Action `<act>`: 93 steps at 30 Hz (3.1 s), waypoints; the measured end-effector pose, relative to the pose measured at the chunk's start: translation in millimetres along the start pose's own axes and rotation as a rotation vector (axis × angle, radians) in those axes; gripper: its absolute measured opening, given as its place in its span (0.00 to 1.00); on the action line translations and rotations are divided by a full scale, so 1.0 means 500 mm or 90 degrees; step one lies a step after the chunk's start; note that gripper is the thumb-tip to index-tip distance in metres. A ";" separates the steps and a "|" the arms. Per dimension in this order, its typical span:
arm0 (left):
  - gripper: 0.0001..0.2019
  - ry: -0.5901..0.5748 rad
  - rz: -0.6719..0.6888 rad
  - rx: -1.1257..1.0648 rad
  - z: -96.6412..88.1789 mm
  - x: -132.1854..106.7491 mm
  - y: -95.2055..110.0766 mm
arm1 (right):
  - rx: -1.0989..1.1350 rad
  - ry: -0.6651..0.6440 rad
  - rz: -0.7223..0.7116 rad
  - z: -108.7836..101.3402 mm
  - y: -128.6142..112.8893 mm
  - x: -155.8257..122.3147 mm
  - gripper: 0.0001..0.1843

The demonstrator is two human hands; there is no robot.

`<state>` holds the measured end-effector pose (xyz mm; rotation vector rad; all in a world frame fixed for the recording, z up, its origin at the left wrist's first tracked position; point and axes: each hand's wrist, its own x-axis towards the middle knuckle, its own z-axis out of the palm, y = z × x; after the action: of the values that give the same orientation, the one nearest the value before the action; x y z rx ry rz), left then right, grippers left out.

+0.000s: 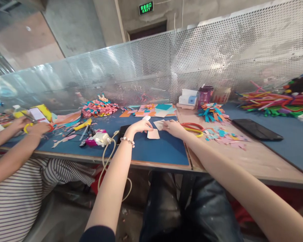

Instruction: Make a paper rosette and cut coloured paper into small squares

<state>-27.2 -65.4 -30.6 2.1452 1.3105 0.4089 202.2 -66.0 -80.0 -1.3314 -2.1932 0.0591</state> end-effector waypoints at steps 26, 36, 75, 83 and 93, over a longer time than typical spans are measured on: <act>0.19 0.129 0.139 -0.477 0.038 0.039 0.009 | 0.887 0.013 0.167 -0.060 -0.028 -0.009 0.17; 0.11 0.048 0.145 -0.479 0.050 0.023 0.048 | 0.744 -0.064 0.167 -0.039 -0.036 -0.012 0.26; 0.11 0.183 0.168 -0.464 0.059 0.038 0.047 | 0.634 0.053 0.159 -0.042 -0.039 -0.007 0.23; 0.11 0.186 0.151 -0.458 0.060 0.036 0.050 | 0.606 0.074 0.169 -0.042 -0.040 -0.008 0.21; 0.08 0.178 0.165 -0.472 0.061 0.038 0.048 | 0.587 0.069 0.160 -0.037 -0.034 -0.005 0.19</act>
<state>15.2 -66.8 -40.3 1.6452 0.8153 1.1361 198.4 -80.9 -60.4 -0.9999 -1.5447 0.9417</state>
